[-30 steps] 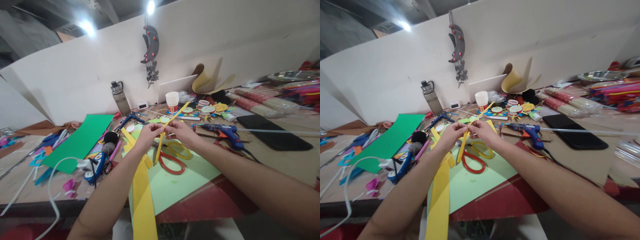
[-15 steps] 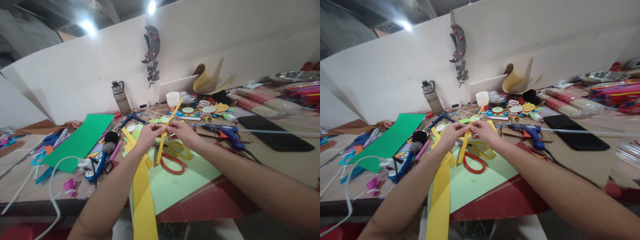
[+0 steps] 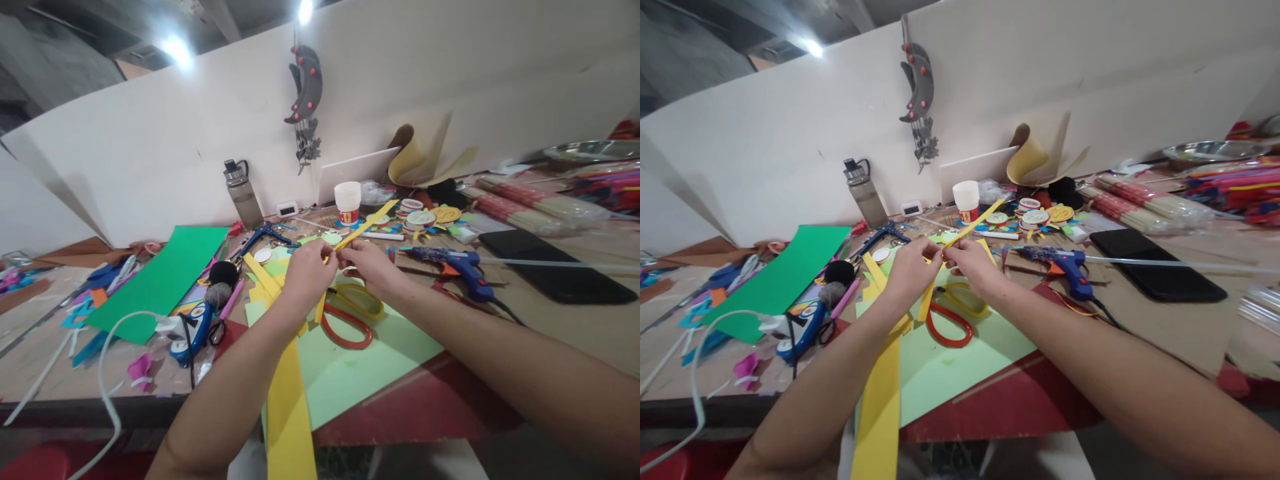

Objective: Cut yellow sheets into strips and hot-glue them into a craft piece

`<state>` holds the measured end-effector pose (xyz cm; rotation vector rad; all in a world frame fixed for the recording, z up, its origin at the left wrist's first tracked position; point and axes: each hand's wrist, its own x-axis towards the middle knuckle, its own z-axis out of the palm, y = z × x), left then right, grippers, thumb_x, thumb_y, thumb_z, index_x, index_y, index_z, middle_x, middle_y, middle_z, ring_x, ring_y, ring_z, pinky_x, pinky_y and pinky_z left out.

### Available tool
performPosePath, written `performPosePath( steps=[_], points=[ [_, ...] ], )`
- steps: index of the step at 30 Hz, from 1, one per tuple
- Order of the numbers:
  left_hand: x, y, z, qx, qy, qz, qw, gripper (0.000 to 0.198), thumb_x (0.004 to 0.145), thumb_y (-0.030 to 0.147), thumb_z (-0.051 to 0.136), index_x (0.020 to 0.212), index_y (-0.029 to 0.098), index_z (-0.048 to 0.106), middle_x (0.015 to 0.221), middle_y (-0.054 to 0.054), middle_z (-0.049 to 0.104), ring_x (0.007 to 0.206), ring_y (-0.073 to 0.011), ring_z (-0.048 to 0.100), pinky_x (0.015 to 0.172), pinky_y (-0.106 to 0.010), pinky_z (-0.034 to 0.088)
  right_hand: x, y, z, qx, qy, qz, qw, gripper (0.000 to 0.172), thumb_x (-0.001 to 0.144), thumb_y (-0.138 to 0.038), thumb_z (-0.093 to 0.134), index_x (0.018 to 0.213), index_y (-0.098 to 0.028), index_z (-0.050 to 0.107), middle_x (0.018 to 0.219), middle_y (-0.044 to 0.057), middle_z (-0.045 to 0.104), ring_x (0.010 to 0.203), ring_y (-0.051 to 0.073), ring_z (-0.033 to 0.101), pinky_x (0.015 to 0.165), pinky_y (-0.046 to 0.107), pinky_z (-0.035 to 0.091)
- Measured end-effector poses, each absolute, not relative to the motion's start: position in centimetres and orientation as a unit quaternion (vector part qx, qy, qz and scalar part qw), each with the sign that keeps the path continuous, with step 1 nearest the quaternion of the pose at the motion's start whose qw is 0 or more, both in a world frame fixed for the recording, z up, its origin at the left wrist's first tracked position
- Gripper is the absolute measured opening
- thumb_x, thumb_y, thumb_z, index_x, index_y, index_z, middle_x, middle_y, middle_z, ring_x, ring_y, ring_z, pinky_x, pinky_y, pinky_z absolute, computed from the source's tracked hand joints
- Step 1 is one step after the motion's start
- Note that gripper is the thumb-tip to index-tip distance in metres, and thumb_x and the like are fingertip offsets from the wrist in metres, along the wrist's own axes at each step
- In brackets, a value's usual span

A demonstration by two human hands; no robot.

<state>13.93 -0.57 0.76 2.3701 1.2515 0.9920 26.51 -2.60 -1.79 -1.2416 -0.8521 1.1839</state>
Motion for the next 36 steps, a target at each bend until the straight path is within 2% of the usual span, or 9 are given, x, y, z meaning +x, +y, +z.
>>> performPosePath(
  steps=[5,12,14,17,20,23,26,28,36],
  points=[
    [14.1,-0.2,1.6,0.809,0.471,0.33,0.12,0.009,0.074,0.02,0.054,0.072,0.019,0.063,0.073,-0.003,0.067,0.068,-0.016,0.058,0.066,-0.029,0.043,26.1,-2.5,-1.3,-0.52,-0.358,0.506,0.588,0.012,0.063,-0.019,0.059,0.075,-0.017,0.057,0.073,0.0,0.059,0.061,0.008,0.052,0.05,0.019,0.042],
    [14.2,-0.1,2.5,0.819,0.449,0.339,0.11,0.008,0.074,0.021,0.056,0.072,0.018,0.063,0.077,-0.004,0.068,0.073,-0.0157,0.06,0.07,-0.028,0.044,25.8,-2.4,0.0,-0.508,-0.335,0.533,0.588,0.01,0.063,-0.013,0.053,0.072,-0.018,0.054,0.065,-0.003,0.055,0.055,0.007,0.051,0.048,0.02,0.043],
    [14.0,0.0,2.5,0.816,0.427,0.355,0.158,0.009,0.075,0.023,0.056,0.077,0.017,0.063,0.08,-0.004,0.068,0.075,-0.0151,0.061,0.071,-0.028,0.045,26.0,-2.2,0.1,-0.503,-0.33,0.538,0.59,0.01,0.063,-0.012,0.054,0.07,-0.018,0.053,0.064,-0.004,0.054,0.053,0.007,0.05,0.047,0.02,0.043],
    [13.4,0.7,2.2,0.784,0.408,0.371,0.285,0.014,0.077,0.026,0.057,0.085,0.016,0.062,0.084,-0.005,0.068,0.076,-0.0138,0.061,0.071,-0.027,0.046,26.4,-2.0,-0.1,-0.481,-0.331,0.568,0.581,0.012,0.063,-0.01,0.057,0.071,-0.017,0.054,0.063,-0.004,0.055,0.051,0.006,0.049,0.047,0.02,0.042],
    [12.5,1.5,1.6,0.747,0.409,0.337,0.4,0.017,0.076,0.027,0.058,0.086,0.014,0.062,0.08,-0.004,0.066,0.072,-0.0123,0.06,0.067,-0.025,0.046,26.8,-2.0,-0.3,-0.453,-0.334,0.611,0.556,0.013,0.064,-0.009,0.06,0.073,-0.017,0.055,0.062,-0.003,0.057,0.05,0.006,0.049,0.05,0.021,0.045],
    [11.9,2.0,1.1,0.719,0.402,0.317,0.47,0.019,0.073,0.028,0.061,0.085,0.014,0.062,0.076,-0.002,0.063,0.066,-0.0099,0.056,0.062,-0.023,0.044,27.0,-2.2,-0.6,-0.431,-0.328,0.653,0.529,0.011,0.066,-0.009,0.06,0.074,-0.016,0.056,0.062,-0.002,0.059,0.051,0.008,0.051,0.051,0.023,0.047],
    [11.5,2.0,0.9,0.693,0.392,0.33,0.507,0.021,0.07,0.031,0.064,0.083,0.014,0.06,0.072,0.001,0.06,0.061,-0.0079,0.052,0.058,-0.021,0.042,27.0,-2.4,-0.8,-0.396,-0.31,0.7,0.507,0.001,0.072,-0.014,0.057,0.072,-0.016,0.057,0.061,-0.001,0.057,0.052,0.009,0.052,0.052,0.024,0.048],
    [11.4,1.9,0.9,0.681,0.394,0.338,0.517,0.023,0.068,0.032,0.066,0.081,0.014,0.06,0.069,0.002,0.059,0.059,-0.0077,0.052,0.056,-0.021,0.041,26.9,-2.5,-0.9,-0.375,-0.31,0.713,0.505,0.004,0.075,-0.017,0.055,0.073,-0.015,0.058,0.062,0.0,0.058,0.053,0.009,0.053,0.052,0.025,0.049],
    [11.3,2.1,0.4,0.677,0.377,0.357,0.521,0.03,0.064,0.036,0.071,0.083,0.014,0.064,0.075,-0.002,0.065,0.065,-0.0111,0.058,0.063,-0.026,0.047,26.6,-2.3,-1.0,-0.432,-0.344,0.633,0.543,0.004,0.075,-0.012,0.06,0.077,-0.015,0.06,0.064,0.001,0.06,0.054,0.008,0.054,0.053,0.022,0.051]
  ],
)
